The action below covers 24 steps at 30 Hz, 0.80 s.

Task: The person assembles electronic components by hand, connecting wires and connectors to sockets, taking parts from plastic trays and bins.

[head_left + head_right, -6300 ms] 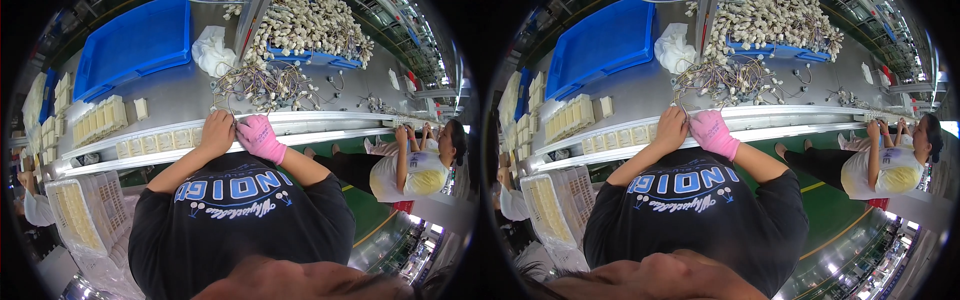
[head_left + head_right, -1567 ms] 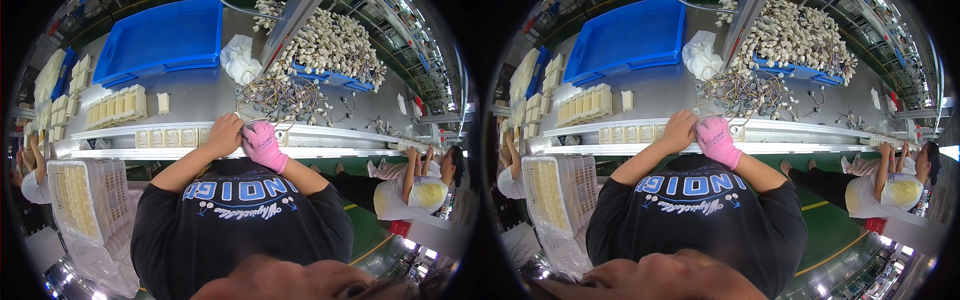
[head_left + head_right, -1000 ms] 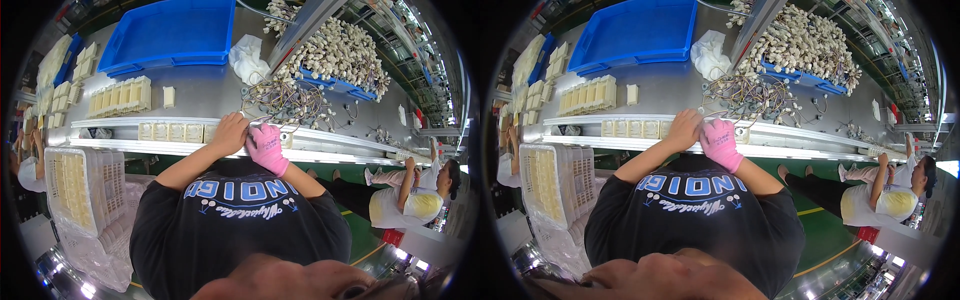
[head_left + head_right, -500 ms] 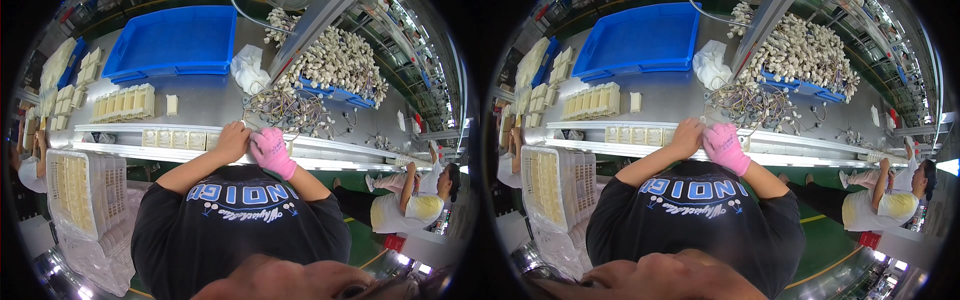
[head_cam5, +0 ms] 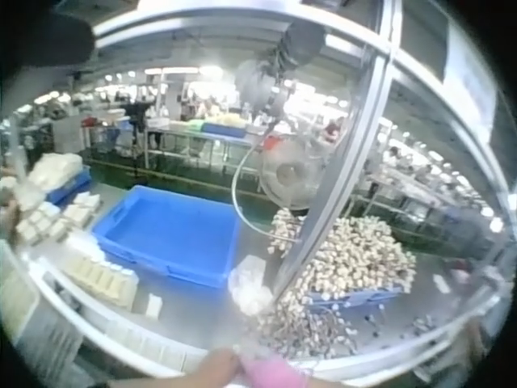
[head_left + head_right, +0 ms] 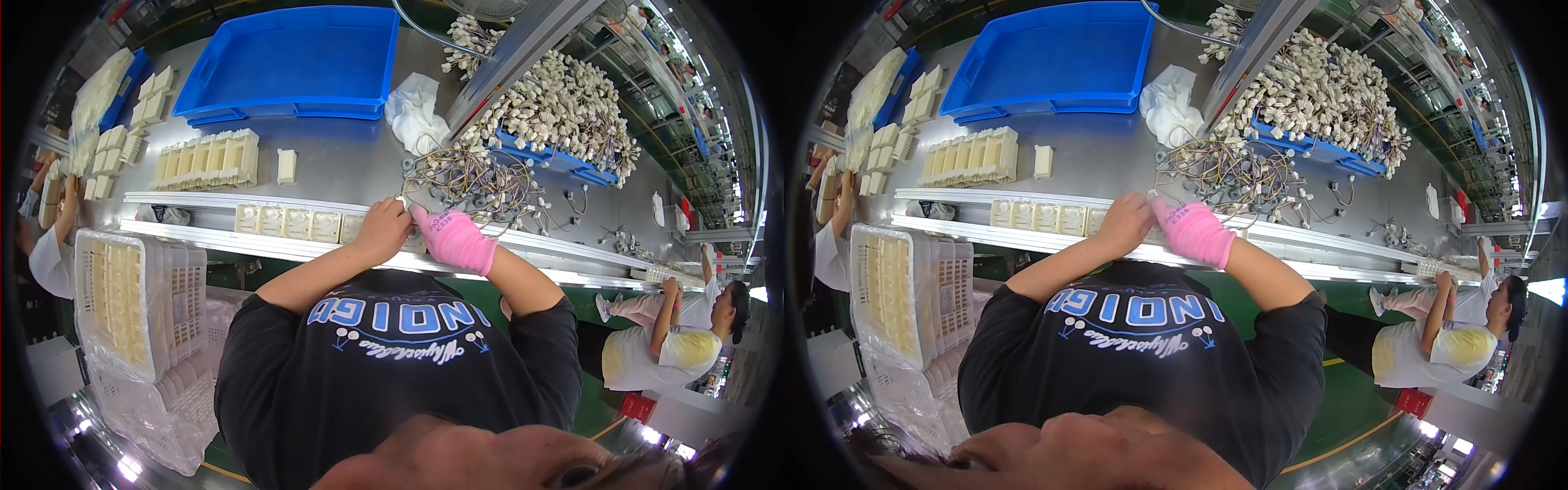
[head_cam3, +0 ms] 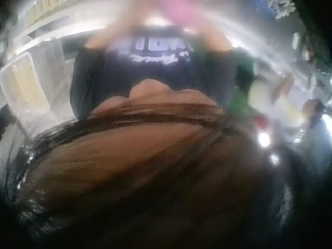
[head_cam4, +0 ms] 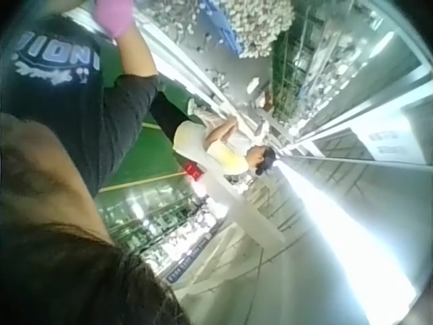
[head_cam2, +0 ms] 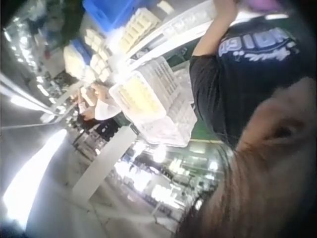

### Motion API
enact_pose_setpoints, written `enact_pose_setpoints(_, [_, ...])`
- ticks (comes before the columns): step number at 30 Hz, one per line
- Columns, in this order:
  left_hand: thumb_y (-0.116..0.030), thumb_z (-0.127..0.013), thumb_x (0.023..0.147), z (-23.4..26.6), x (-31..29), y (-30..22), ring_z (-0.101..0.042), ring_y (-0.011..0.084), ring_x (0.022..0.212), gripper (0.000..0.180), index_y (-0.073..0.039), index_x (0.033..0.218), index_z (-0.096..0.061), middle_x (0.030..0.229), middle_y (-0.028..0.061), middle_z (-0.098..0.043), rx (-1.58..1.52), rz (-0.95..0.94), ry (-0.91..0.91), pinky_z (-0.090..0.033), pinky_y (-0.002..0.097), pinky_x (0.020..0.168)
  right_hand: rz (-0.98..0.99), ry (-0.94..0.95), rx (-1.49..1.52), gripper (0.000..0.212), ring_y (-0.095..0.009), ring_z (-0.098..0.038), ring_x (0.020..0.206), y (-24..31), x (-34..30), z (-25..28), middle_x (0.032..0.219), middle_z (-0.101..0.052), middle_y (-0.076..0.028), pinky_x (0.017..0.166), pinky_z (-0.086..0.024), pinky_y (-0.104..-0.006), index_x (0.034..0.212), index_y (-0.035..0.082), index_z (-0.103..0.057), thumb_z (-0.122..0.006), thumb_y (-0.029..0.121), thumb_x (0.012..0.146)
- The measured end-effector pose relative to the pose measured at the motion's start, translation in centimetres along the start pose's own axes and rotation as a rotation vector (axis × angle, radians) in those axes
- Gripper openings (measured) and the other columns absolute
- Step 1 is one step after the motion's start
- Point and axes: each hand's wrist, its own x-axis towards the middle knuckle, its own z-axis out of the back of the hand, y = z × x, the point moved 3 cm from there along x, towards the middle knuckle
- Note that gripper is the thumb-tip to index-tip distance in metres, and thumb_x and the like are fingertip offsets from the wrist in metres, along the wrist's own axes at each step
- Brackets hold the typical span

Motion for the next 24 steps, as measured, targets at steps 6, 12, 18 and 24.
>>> enact_pose_setpoints(6, [-0.013,-0.061,0.072,0.0,0.2,0.2,-0.048,0.0266,0.084,0.012,-0.006,0.08,-0.054,0.081,0.0095,-0.05,-0.06,0.007,-0.026,-0.038,0.0371,0.072,0.006,0.144,-0.003,0.024,-0.034,-0.06,0.064,-1.1,0.7,-1.5,0.065,-0.059,-0.016,0.06,-0.044,-0.0438,0.097,0.003,-0.043,-0.05,0.013,0.077])
enact_pose_setpoints(12, [-0.013,-0.06,0.072,0.2,0.2,-0.1,-0.048,0.0303,0.085,0.012,-0.005,0.079,-0.054,0.084,0.0107,-0.05,-0.067,0.081,-0.013,-0.038,0.04,0.073,-0.169,0.166,0.227,0.02,-0.033,-0.061,0.076,-2.6,1.4,-1.4,0.078,-0.06,-0.017,0.069,-0.045,-0.0426,0.091,0.002,-0.051,-0.05,0.018,0.079])
enact_pose_setpoints(18, [-0.013,-0.06,0.072,-0.1,0.2,0.1,-0.049,0.0297,0.085,0.012,-0.006,0.079,-0.053,0.083,0.0107,-0.05,-0.075,0.089,-0.003,-0.038,0.0398,0.073,0.081,0.143,-0.353,0.018,-0.029,-0.059,0.077,0.1,1.3,0.5,0.083,-0.059,-0.014,0.066,-0.042,-0.0395,0.09,0.005,-0.051,-0.054,0.016,0.076])
enact_pose_setpoints(24, [-0.014,-0.059,0.071,-0.2,0.1,0.1,-0.049,0.0291,0.084,0.012,-0.006,0.078,-0.053,0.081,0.0101,-0.049,-0.093,0.068,-0.064,-0.038,0.0397,0.073,0.026,-0.094,-0.154,0.02,-0.031,-0.058,0.078,-2.5,1.8,-1.2,0.081,-0.058,-0.015,0.066,-0.041,-0.0398,0.087,0.004,-0.052,-0.054,0.019,0.074])
